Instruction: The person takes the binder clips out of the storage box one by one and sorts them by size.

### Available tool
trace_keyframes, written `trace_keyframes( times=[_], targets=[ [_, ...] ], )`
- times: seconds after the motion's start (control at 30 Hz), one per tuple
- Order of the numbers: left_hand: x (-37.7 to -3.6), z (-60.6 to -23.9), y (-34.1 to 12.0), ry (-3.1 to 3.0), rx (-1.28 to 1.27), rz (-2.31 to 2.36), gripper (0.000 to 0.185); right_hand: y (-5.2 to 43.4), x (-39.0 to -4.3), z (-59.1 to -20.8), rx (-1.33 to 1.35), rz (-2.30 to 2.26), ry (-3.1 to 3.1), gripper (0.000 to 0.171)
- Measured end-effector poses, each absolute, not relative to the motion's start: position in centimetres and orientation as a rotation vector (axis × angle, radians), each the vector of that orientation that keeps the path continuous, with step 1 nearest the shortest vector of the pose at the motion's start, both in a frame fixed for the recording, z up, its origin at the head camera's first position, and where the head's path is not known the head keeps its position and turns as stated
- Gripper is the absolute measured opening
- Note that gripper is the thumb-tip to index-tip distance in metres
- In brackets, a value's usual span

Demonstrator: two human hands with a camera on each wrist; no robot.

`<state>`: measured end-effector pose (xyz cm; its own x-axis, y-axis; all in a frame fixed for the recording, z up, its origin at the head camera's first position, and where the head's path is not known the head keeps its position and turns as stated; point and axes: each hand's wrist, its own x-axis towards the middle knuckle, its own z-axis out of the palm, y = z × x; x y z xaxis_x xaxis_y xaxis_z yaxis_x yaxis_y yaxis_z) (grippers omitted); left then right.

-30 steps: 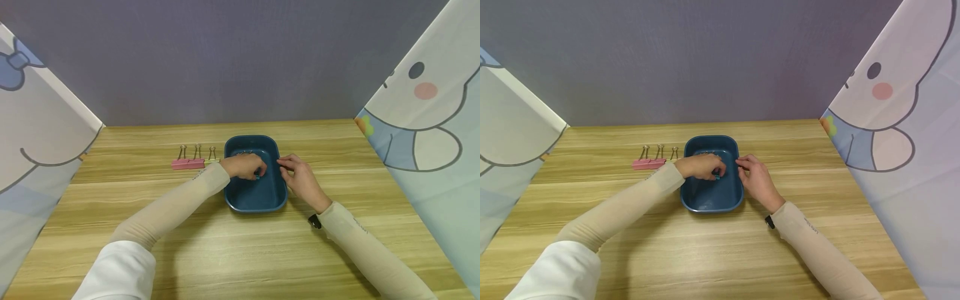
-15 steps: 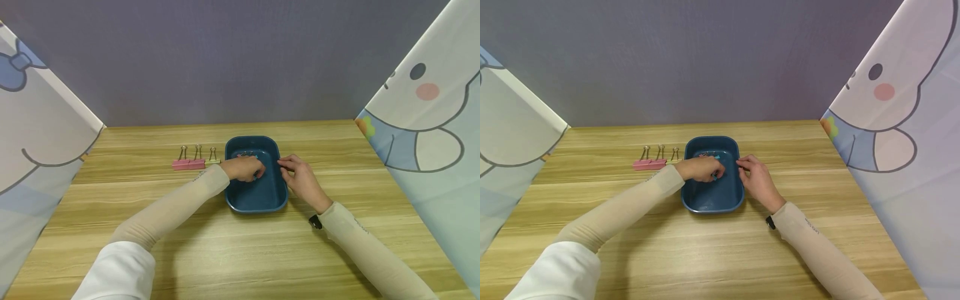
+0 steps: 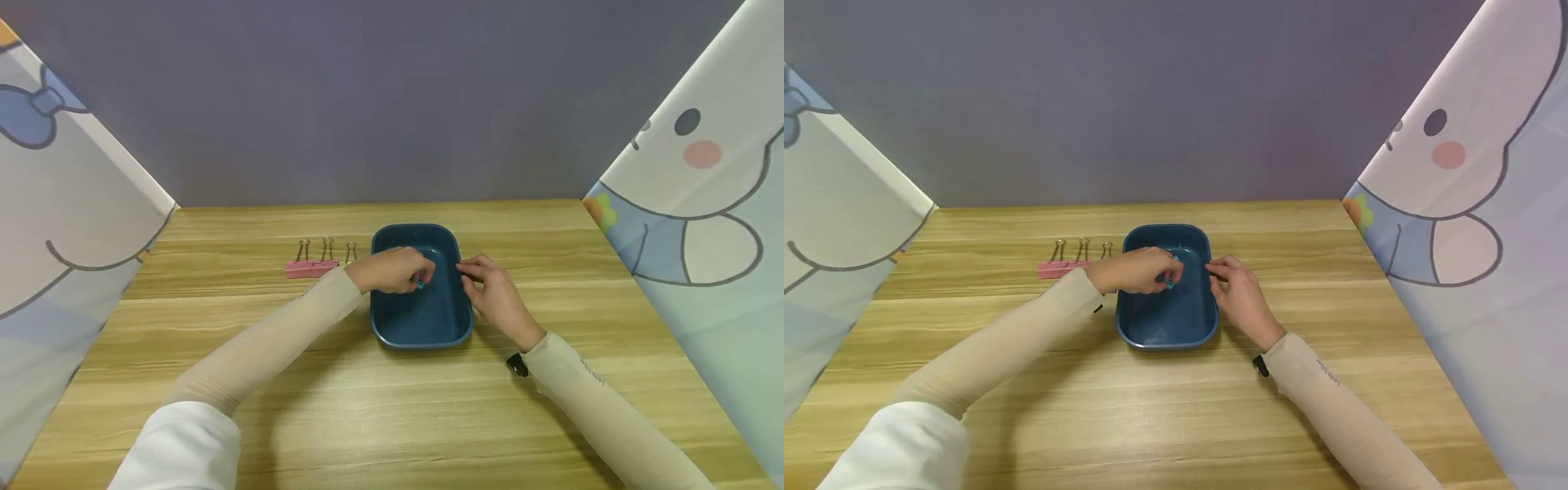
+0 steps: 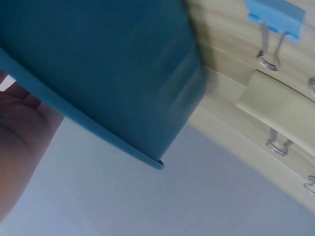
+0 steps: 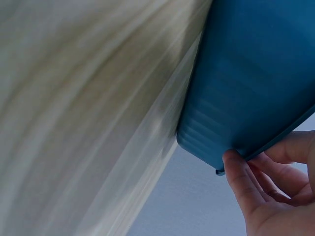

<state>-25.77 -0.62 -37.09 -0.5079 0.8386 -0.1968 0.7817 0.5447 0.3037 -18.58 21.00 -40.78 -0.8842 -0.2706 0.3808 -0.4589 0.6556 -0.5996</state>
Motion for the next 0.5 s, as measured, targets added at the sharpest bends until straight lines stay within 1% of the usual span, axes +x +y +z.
trace_keyframes(
  times=[0.27, 0.5],
  targets=[
    [-25.1, -36.8, -1.9, 2.494, 1.448, 0.318, 0.010, 21.1, -18.5, -40.8, 0.580, 1.063, -2.608, 0.026],
    [-24.9, -36.7, -4.2, 2.548, 1.503, 0.427, 0.011, 21.0, -18.4, -40.8, 0.573, 1.054, -2.625, 0.026]
  ],
)
